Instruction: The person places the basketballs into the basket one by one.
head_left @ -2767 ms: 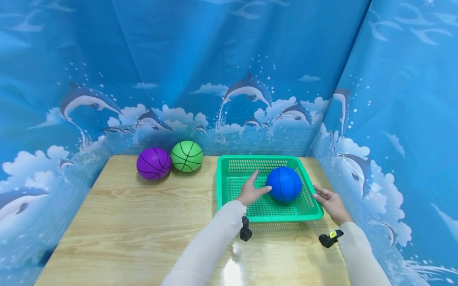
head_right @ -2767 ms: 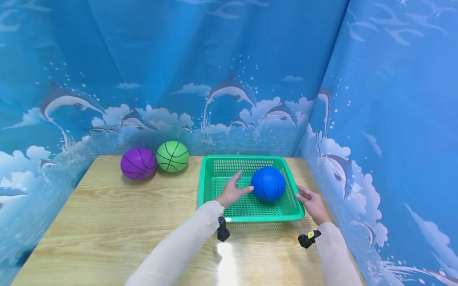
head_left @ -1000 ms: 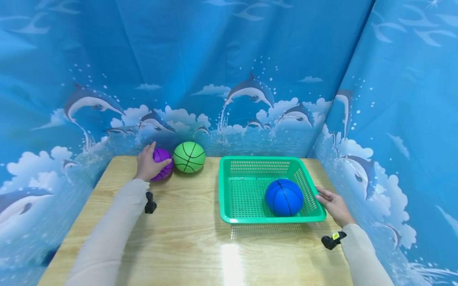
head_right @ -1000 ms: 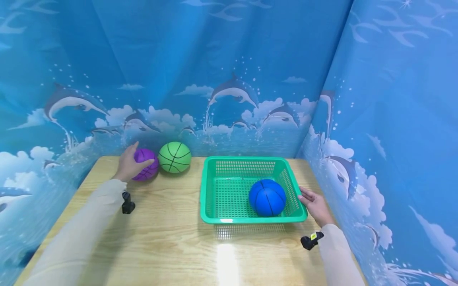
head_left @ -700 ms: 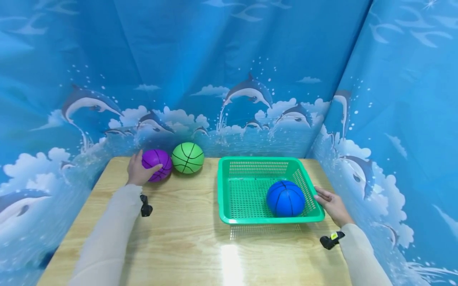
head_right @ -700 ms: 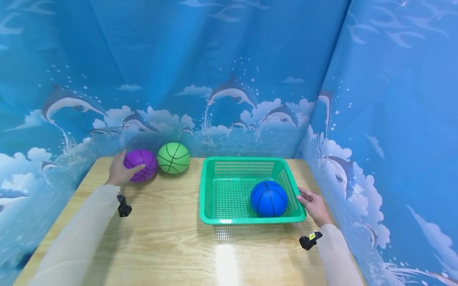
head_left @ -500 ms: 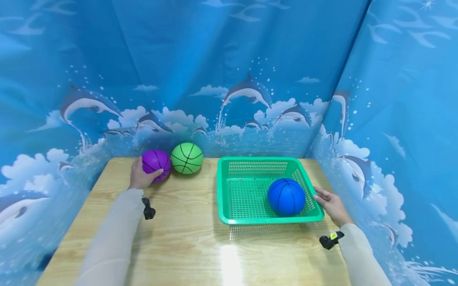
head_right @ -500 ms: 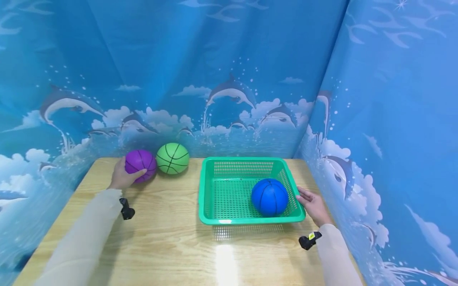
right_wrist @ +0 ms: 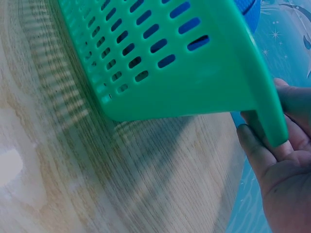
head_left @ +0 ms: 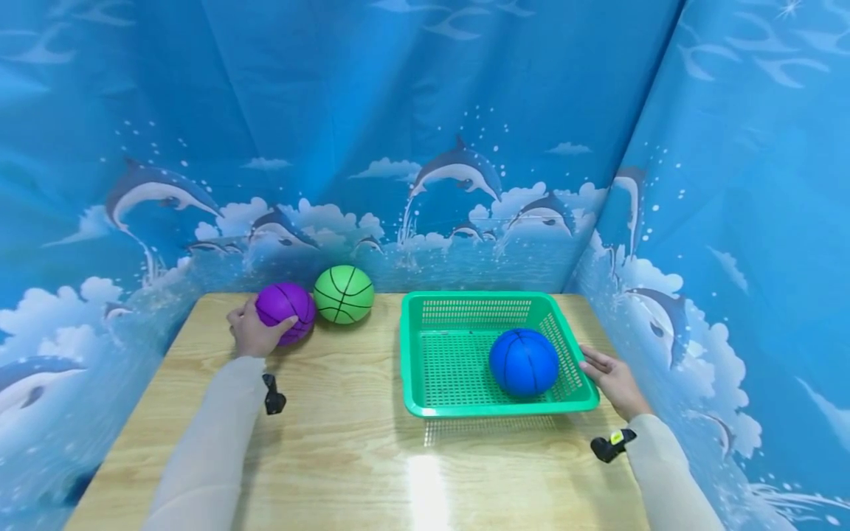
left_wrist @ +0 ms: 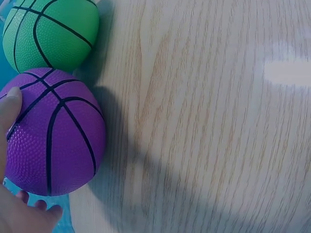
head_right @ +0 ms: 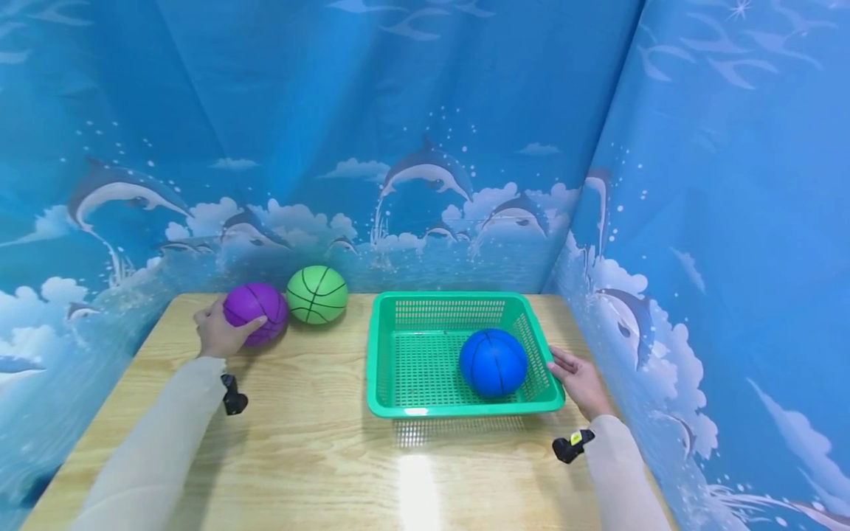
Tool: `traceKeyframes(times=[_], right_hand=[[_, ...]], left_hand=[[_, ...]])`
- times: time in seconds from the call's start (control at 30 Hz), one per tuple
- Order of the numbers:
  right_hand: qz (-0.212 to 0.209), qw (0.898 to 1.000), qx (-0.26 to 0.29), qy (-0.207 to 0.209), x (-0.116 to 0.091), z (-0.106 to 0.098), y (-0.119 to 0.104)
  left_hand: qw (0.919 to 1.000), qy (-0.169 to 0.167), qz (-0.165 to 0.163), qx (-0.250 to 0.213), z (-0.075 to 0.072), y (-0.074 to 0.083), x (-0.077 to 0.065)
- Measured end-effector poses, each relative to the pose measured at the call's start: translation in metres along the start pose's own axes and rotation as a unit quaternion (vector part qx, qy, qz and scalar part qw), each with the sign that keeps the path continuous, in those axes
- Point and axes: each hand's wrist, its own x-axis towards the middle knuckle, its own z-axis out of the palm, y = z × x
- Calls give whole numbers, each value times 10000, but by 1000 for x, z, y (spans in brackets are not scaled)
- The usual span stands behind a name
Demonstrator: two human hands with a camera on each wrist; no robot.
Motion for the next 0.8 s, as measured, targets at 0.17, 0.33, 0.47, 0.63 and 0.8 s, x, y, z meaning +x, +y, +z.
traceKeyframes(times=[0.17, 0.33, 0.47, 0.63, 0.8], right_hand=[[-16, 10000, 1, -4, 0, 0, 2], [-9, 10000, -11, 8, 0, 0, 1], [10, 10000, 39, -6, -1, 0, 1], [-7, 10000, 38, 14, -1, 0, 1], [0, 10000, -8, 5, 0, 0, 1]], left_hand=[[9994, -252, 12, -221, 1, 1, 0], [9991, -379, 109, -174, 2, -1, 0], [9989, -444, 116, -126, 3, -2, 0], [9985, -497, 171, -118, 4, -2, -1], [9983, -345, 405, -243, 4, -4, -3]])
